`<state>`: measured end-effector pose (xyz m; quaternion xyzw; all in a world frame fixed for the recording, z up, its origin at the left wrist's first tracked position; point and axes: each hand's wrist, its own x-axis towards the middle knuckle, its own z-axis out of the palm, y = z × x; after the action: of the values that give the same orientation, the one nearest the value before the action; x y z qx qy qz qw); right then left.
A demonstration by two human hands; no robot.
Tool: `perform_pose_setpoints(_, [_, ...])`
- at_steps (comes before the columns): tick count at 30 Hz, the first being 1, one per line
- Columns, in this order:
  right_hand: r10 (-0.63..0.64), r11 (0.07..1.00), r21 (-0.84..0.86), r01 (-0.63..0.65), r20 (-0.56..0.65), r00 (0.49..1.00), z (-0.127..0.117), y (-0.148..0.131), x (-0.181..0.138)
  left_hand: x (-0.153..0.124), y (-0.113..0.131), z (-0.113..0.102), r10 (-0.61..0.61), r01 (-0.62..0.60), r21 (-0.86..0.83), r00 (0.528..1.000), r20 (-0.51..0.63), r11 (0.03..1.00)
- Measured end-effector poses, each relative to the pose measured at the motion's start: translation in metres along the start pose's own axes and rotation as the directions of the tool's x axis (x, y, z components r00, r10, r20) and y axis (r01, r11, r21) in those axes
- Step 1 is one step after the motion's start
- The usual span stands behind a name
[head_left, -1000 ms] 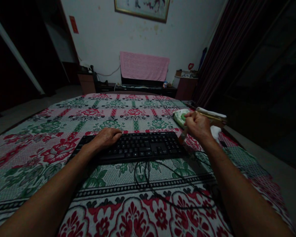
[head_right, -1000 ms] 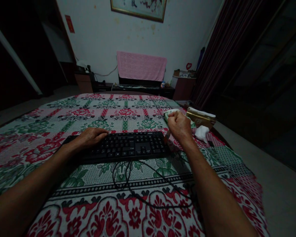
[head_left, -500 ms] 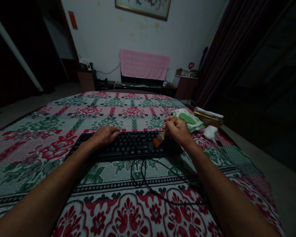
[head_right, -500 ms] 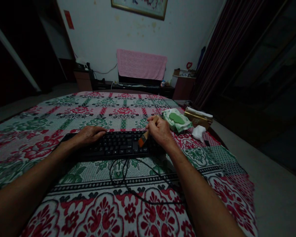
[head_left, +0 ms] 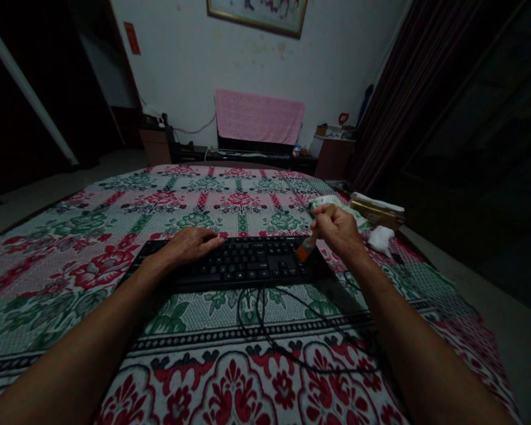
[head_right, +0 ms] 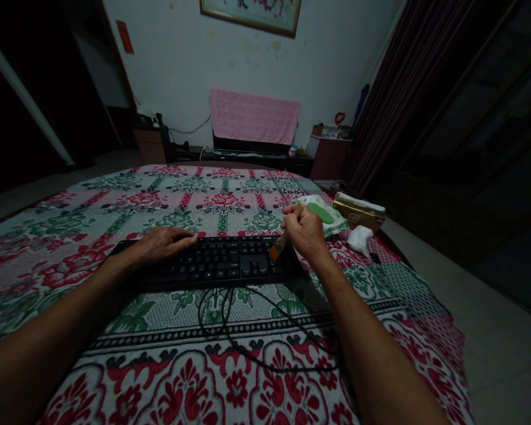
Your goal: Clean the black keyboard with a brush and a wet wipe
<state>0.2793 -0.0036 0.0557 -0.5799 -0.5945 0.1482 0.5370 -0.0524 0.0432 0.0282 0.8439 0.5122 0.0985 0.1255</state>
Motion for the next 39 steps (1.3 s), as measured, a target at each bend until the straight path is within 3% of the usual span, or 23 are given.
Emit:
perform_pose_setpoints(14, [0.113, 0.994, 0.015, -0.112, -0.114, 0.987, -0.031, 0.025, 0.016, 0.006, 0.008, 0.002, -0.001, 0.000, 0.051, 0.999, 0.034, 0.999])
perform_pose_setpoints(24, [0.097, 0.988, 0.108, -0.107, 0.094, 0.991, -0.033, 0.027, 0.002, 0.006, 0.005, 0.006, -0.024, 0.023, 0.064, 1.000, 0.011, 0.998])
perform_pose_setpoints(31, [0.141, 0.975, 0.129, -0.179, 0.260, 0.955, -0.034, 0.030, 0.000, 0.006, 0.002, 0.009, -0.022, 0.021, 0.058, 1.000, 0.007, 0.998])
perform_pose_setpoints(39, [0.146, 0.984, 0.107, -0.145, 0.004, 0.989, -0.036, 0.023, 0.001, 0.005, 0.004, 0.006, -0.022, 0.021, 0.035, 1.000, 0.015, 0.999])
